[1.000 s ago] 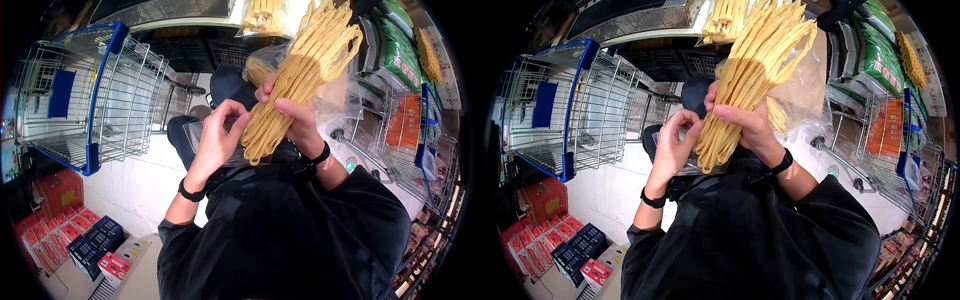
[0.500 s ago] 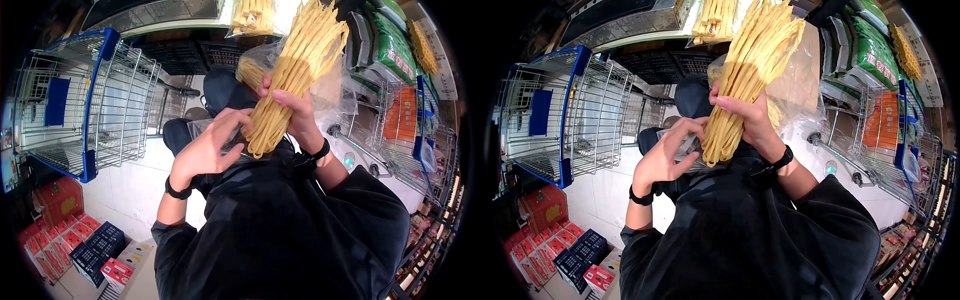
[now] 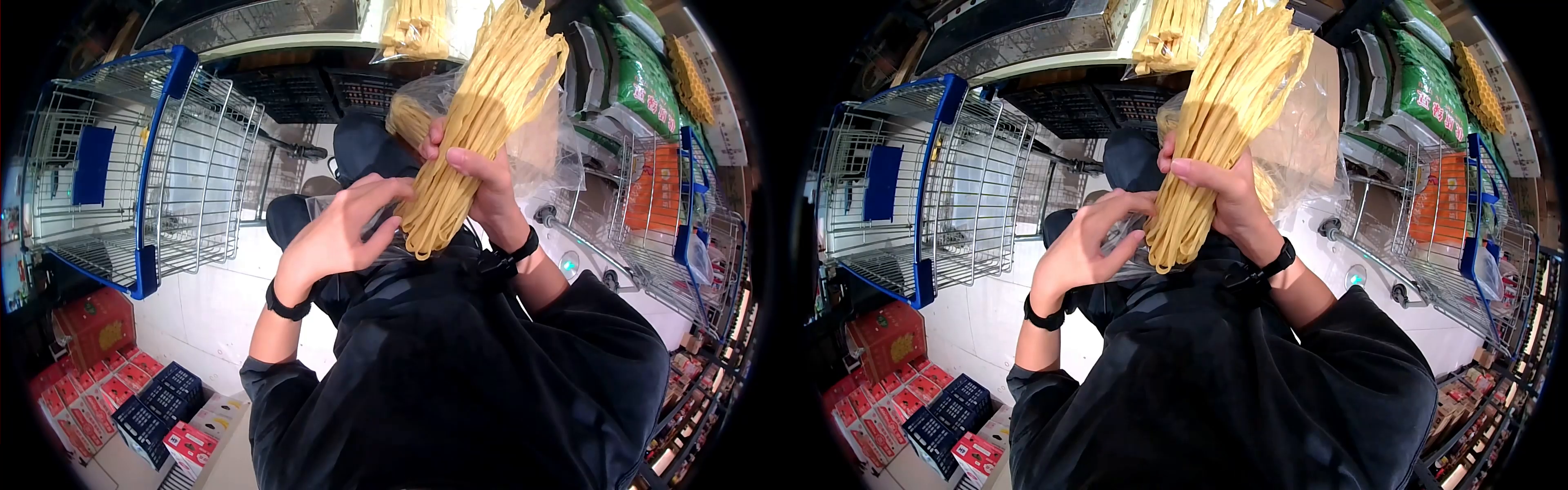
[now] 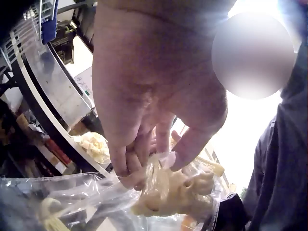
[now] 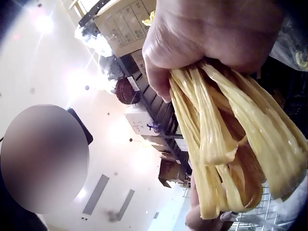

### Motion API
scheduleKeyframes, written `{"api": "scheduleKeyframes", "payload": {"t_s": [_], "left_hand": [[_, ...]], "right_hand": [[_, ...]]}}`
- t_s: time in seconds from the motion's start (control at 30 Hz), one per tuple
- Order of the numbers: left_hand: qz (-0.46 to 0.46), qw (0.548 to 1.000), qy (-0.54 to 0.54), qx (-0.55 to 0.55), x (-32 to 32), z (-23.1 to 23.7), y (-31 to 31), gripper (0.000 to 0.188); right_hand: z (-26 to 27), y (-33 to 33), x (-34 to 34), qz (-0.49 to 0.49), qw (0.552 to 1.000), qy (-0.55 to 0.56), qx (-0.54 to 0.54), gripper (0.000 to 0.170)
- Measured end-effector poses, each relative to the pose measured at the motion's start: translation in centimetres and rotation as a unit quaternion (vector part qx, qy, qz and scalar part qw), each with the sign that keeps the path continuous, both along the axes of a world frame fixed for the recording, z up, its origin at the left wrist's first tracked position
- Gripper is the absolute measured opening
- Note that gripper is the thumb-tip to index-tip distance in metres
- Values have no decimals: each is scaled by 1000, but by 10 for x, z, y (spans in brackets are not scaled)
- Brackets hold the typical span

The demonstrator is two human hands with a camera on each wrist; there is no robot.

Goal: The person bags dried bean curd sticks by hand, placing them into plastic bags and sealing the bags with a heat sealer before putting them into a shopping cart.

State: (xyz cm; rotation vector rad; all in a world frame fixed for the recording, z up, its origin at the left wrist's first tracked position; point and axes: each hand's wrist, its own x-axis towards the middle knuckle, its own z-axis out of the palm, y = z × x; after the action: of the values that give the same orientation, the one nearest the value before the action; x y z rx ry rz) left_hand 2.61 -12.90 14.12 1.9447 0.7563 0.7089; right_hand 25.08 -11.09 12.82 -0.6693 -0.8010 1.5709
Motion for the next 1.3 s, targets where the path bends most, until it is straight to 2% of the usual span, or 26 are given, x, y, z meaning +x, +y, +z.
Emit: {"api": "scheduleKeyframes", "payload": {"t_s": [0.1,0.3,0.53,0.63,0.8,1.03,1.13,1.2,1.3], "left_hand": [[1,1000,-6,27,1,0,2,26],[-9,999,33,14,1,11,6,23],[-8,999,17,46,2,8,8,22],[-10,998,18,65,1,8,9,24],[-11,997,63,36,-1,11,10,29],[-20,998,26,59,-5,8,9,38],[-31,998,43,43,-4,18,13,44],[-61,991,116,0,-4,25,16,42],[-52,990,131,-15,-1,31,15,37]], "right_hand": [[1,0,0,1,1000,1,-2,36],[-4,3,2,7,1000,5,-1,38],[-3,3,1,8,1000,15,7,38],[0,2,-1,-2,1000,17,8,38],[-1,2,-3,-5,1000,20,7,37],[1,2,-3,-10,1000,19,4,37],[0,3,-2,-4,1000,16,11,38],[-1,2,-3,-5,1000,20,11,38],[-2,3,-2,-8,1000,23,11,38]]}}
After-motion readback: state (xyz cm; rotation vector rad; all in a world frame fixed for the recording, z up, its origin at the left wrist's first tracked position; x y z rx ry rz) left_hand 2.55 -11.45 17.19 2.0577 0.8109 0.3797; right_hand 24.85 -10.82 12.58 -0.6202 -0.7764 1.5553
